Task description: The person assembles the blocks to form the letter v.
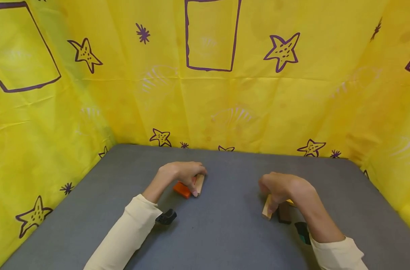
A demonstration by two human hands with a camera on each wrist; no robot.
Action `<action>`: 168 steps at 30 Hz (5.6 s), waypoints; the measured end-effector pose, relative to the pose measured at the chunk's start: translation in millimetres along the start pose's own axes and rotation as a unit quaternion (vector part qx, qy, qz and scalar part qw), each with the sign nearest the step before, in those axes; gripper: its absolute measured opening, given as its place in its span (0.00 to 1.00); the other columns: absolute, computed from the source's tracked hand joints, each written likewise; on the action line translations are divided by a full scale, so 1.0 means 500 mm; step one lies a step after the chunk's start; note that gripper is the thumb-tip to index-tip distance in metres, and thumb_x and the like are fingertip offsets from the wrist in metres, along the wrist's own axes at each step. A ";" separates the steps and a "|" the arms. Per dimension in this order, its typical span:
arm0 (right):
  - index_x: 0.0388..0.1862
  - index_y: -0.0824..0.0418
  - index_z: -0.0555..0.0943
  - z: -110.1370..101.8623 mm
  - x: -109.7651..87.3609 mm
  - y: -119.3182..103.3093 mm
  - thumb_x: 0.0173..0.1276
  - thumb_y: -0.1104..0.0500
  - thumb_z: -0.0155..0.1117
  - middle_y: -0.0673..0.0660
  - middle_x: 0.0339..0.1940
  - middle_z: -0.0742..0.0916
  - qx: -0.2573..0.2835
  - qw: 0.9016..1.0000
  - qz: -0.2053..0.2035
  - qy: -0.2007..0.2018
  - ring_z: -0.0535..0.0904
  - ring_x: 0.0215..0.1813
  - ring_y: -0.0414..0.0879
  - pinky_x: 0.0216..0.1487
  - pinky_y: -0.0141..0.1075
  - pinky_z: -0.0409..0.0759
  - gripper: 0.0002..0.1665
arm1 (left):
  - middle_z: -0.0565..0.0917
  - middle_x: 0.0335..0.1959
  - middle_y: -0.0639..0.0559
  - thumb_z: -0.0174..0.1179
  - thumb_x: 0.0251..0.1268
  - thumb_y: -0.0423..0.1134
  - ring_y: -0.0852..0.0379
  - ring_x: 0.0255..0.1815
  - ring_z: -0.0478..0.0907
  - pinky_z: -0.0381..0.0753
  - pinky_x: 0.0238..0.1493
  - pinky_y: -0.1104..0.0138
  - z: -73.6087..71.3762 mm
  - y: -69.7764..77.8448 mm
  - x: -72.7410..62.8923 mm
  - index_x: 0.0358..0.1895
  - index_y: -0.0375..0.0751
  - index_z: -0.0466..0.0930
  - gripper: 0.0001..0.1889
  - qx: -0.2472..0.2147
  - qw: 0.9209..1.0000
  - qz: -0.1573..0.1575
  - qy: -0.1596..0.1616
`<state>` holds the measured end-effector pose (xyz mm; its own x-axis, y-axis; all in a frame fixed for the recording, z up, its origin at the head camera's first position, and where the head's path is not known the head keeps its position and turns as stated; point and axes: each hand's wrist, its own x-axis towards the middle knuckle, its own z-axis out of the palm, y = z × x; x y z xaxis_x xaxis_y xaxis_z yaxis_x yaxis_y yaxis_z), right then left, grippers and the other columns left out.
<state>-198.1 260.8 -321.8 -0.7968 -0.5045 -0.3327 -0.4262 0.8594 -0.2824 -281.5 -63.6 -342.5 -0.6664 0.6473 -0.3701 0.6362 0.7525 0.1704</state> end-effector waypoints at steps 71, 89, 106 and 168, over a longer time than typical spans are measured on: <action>0.35 0.52 0.74 0.039 0.054 -0.057 0.43 0.54 0.90 0.47 0.34 0.77 -0.020 0.998 -0.054 -0.013 0.70 0.34 0.41 0.36 0.32 0.69 0.30 | 0.85 0.32 0.56 0.84 0.43 0.58 0.58 0.31 0.80 0.77 0.34 0.66 0.034 0.140 0.034 0.44 0.42 0.88 0.29 -0.015 0.999 0.010 0.041; 0.35 0.52 0.76 0.049 0.065 -0.068 0.48 0.51 0.87 0.46 0.34 0.76 -0.020 0.996 -0.082 -0.008 0.69 0.34 0.38 0.36 0.31 0.68 0.26 | 0.78 0.25 0.57 0.81 0.48 0.58 0.60 0.25 0.75 0.71 0.28 0.69 0.043 0.169 0.035 0.42 0.44 0.91 0.25 -0.032 0.998 0.044 0.027; 0.40 0.52 0.76 0.054 0.067 -0.089 0.53 0.46 0.84 0.48 0.37 0.76 -0.018 0.997 -0.072 -0.020 0.69 0.37 0.41 0.37 0.33 0.69 0.26 | 0.71 0.24 0.57 0.79 0.49 0.60 0.60 0.26 0.73 0.69 0.28 0.70 0.048 0.190 0.032 0.45 0.47 0.91 0.25 -0.009 0.999 0.031 0.023; 0.45 0.53 0.77 0.051 0.068 -0.098 0.55 0.46 0.84 0.50 0.39 0.76 -0.008 0.997 -0.061 -0.036 0.71 0.39 0.44 0.38 0.36 0.70 0.27 | 0.72 0.25 0.58 0.78 0.51 0.58 0.61 0.28 0.73 0.69 0.30 0.70 0.048 0.202 0.024 0.49 0.46 0.90 0.25 -0.006 0.999 0.023 0.029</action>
<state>-193.1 199.4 -342.1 -0.7061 -0.6090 -0.3614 -0.5249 0.7926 -0.3101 -215.9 17.0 -351.6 -0.6584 0.6868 -0.3079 0.6624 0.7230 0.1963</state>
